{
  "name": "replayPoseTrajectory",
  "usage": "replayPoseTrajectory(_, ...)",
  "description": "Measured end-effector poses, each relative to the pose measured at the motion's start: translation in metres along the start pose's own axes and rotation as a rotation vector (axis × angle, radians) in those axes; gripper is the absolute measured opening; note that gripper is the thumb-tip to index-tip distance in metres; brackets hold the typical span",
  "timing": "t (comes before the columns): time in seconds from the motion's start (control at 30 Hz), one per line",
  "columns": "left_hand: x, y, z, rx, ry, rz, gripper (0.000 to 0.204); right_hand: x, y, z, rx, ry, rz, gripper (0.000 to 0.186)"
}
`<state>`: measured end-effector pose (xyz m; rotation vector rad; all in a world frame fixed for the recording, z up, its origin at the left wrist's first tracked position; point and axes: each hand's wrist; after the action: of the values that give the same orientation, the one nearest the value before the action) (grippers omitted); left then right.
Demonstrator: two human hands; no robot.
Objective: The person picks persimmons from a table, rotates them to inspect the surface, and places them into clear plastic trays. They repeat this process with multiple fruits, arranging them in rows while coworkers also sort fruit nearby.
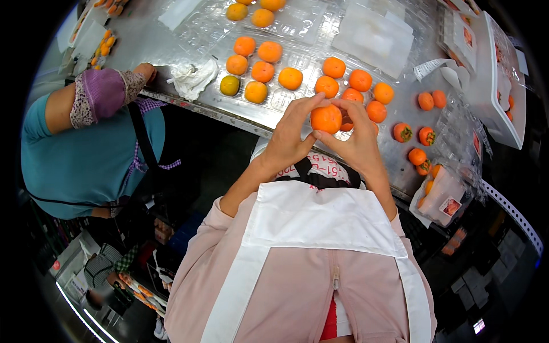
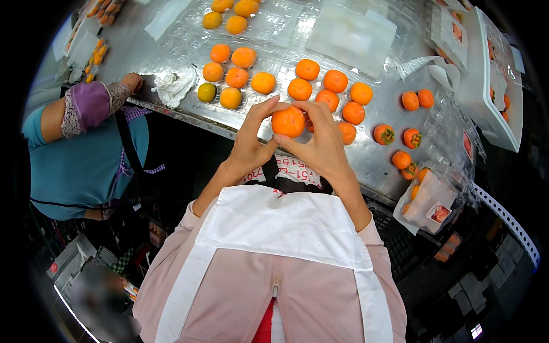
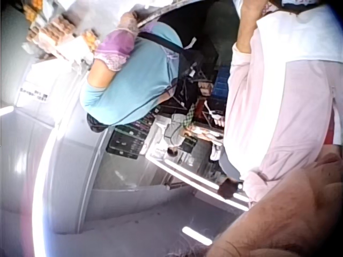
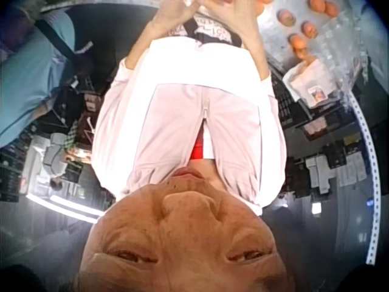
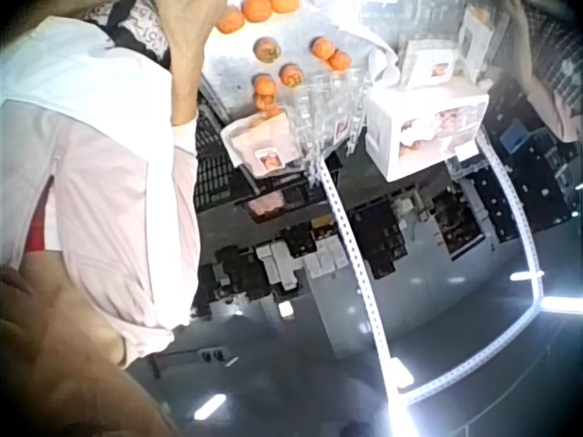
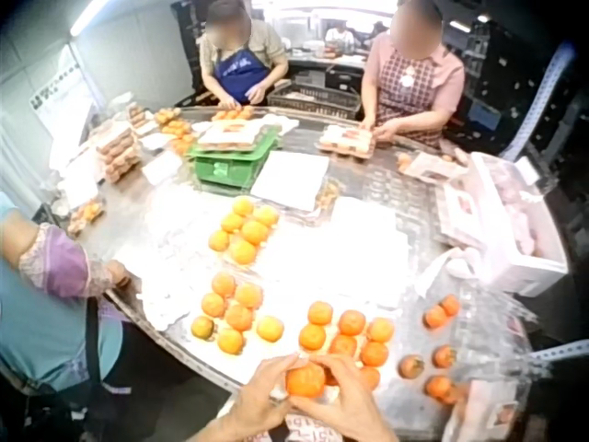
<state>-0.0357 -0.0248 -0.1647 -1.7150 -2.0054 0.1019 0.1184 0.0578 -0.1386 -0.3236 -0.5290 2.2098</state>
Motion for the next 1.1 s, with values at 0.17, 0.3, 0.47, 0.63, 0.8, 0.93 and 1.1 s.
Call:
replayPoseTrajectory(0.17,-0.005,-0.004,0.003,-0.101,-0.189,-0.191,0.067,0.006,-0.003,-0.042,0.122,0.053,-0.247,0.053)
replayPoseTrajectory(0.3,-0.017,-0.013,0.02,-0.238,-0.408,-0.239,0.049,0.006,0.001,-0.051,-0.238,-0.03,-0.216,0.049)
replayPoseTrajectory(0.47,-0.026,-0.014,0.026,-0.317,-0.519,-0.246,0.036,0.015,0.031,-0.049,-0.67,-0.298,-0.216,0.05)
replayPoseTrajectory(0.63,-0.03,-0.017,0.028,-0.248,-0.563,-0.208,0.028,0.021,0.043,-0.056,-0.843,-0.334,-0.218,0.049)
replayPoseTrajectory(0.8,-0.037,-0.016,0.032,-0.224,-0.594,-0.16,0.026,0.024,0.046,-0.057,-0.902,-0.371,-0.199,0.046)
replayPoseTrajectory(0.93,-0.037,-0.013,0.03,-0.215,-0.591,-0.117,0.026,0.025,0.047,-0.059,-0.882,-0.432,-0.248,0.044)
replayPoseTrajectory(1.1,-0.037,-0.01,0.034,-0.193,-0.64,-0.034,0.025,0.027,0.042,-0.058,-0.913,-0.383,-0.195,0.039)
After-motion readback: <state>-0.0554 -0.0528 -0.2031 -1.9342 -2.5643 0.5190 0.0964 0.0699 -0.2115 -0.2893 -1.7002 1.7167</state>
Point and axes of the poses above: each hand's wrist, its own x-axis towards the middle knuckle, its own y-axis out of the palm, z = x × y, and after that the axes turned 4 degrees about -x, right-handed
